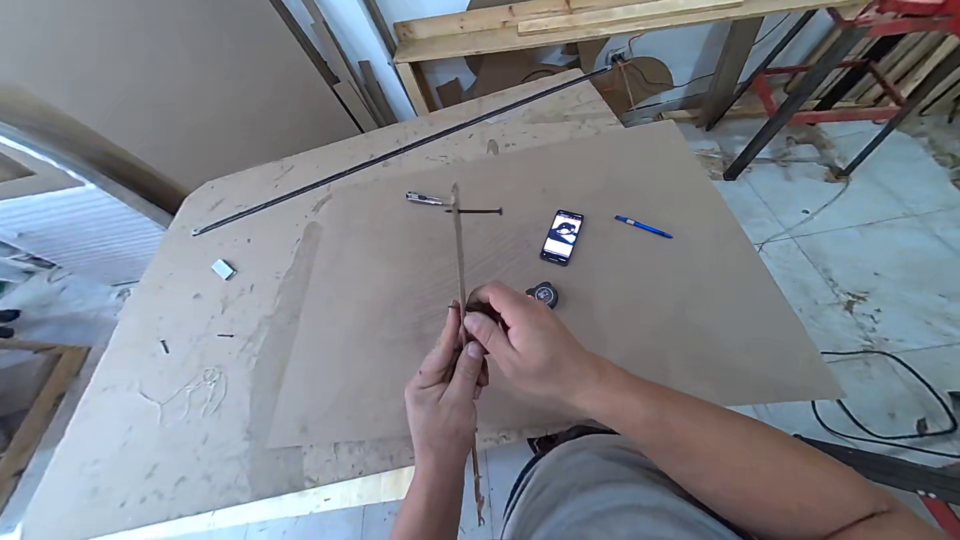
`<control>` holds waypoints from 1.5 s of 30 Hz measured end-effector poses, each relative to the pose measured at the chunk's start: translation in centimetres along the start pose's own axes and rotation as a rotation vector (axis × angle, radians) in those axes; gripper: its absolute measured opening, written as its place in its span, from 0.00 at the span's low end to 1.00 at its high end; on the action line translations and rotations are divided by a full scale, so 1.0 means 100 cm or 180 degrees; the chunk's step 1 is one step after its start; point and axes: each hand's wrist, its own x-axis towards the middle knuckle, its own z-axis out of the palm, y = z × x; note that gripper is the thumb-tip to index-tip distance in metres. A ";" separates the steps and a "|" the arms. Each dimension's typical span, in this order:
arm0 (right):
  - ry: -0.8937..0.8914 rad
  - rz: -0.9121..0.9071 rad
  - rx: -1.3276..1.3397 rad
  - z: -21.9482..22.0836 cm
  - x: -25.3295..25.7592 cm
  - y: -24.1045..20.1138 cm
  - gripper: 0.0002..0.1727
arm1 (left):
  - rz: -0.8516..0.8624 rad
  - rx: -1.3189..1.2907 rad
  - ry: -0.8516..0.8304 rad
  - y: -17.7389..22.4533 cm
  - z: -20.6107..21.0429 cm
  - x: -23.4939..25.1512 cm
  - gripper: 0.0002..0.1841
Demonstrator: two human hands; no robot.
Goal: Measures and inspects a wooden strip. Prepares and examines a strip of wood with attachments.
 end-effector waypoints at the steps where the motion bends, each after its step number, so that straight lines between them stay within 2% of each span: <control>1: -0.0068 0.0210 0.0178 0.000 0.000 -0.001 0.18 | -0.0015 0.0019 -0.0055 -0.001 -0.003 -0.002 0.23; 2: -0.0121 0.0418 0.0268 -0.001 0.000 -0.002 0.23 | -0.0034 0.0023 -0.0134 -0.002 -0.005 -0.005 0.22; 4: -0.0163 0.0653 0.0139 0.003 0.000 -0.002 0.24 | -0.0093 0.0009 -0.0200 -0.006 -0.010 -0.011 0.23; 8: 0.0116 0.0494 -0.0224 0.031 -0.016 0.003 0.07 | -0.0268 0.0105 -0.0086 -0.013 -0.023 -0.021 0.27; 10: 0.0064 0.0522 -0.0038 0.043 -0.020 0.005 0.07 | -0.0349 0.0113 -0.0037 -0.017 -0.030 -0.028 0.31; 12: -0.0176 0.0776 0.0262 0.049 -0.021 0.005 0.11 | -0.0402 0.0156 0.0011 -0.021 -0.038 -0.035 0.31; 15: -0.0587 0.1285 0.0268 0.059 -0.021 0.005 0.27 | -0.0485 0.0180 0.0021 -0.026 -0.052 -0.045 0.29; 16: -0.0671 0.1344 0.0130 0.064 -0.022 0.005 0.27 | -0.0531 0.0173 0.0024 -0.028 -0.057 -0.048 0.29; 20: -0.0285 0.1006 -0.0154 0.092 -0.036 0.004 0.10 | -0.0665 0.0109 0.0169 -0.033 -0.074 -0.061 0.28; 22: -0.0247 0.0824 0.0012 0.104 -0.041 0.002 0.06 | -0.0677 0.0078 0.0279 -0.034 -0.081 -0.068 0.27; 24: -0.0521 0.0970 0.0312 0.109 -0.040 -0.001 0.08 | -0.0647 0.0091 0.0369 -0.034 -0.087 -0.076 0.28; 27: -0.1027 0.1372 0.0365 0.115 -0.036 -0.003 0.24 | -0.0586 0.0155 0.0445 -0.035 -0.096 -0.087 0.27; 28: -0.1141 0.1393 0.0220 0.118 -0.036 -0.003 0.25 | -0.0595 0.0164 0.0472 -0.036 -0.098 -0.090 0.27; 31: -0.1028 0.1163 -0.0119 0.133 -0.048 -0.003 0.17 | -0.0672 0.0142 0.0590 -0.037 -0.105 -0.100 0.27; 34: -0.0930 0.1032 -0.0073 0.146 -0.057 -0.001 0.08 | -0.0713 0.0144 0.0711 -0.039 -0.111 -0.107 0.26; 37: -0.1135 0.1129 0.0267 0.150 -0.057 0.002 0.10 | -0.0679 0.0116 0.0742 -0.042 -0.115 -0.112 0.26; 41: -0.1466 0.1412 0.0356 0.153 -0.055 0.006 0.24 | -0.0767 0.0131 0.0792 -0.044 -0.119 -0.116 0.27; 45: -0.1037 0.0949 0.0131 0.162 -0.062 0.016 0.16 | -0.0887 0.0190 0.0807 -0.046 -0.118 -0.115 0.28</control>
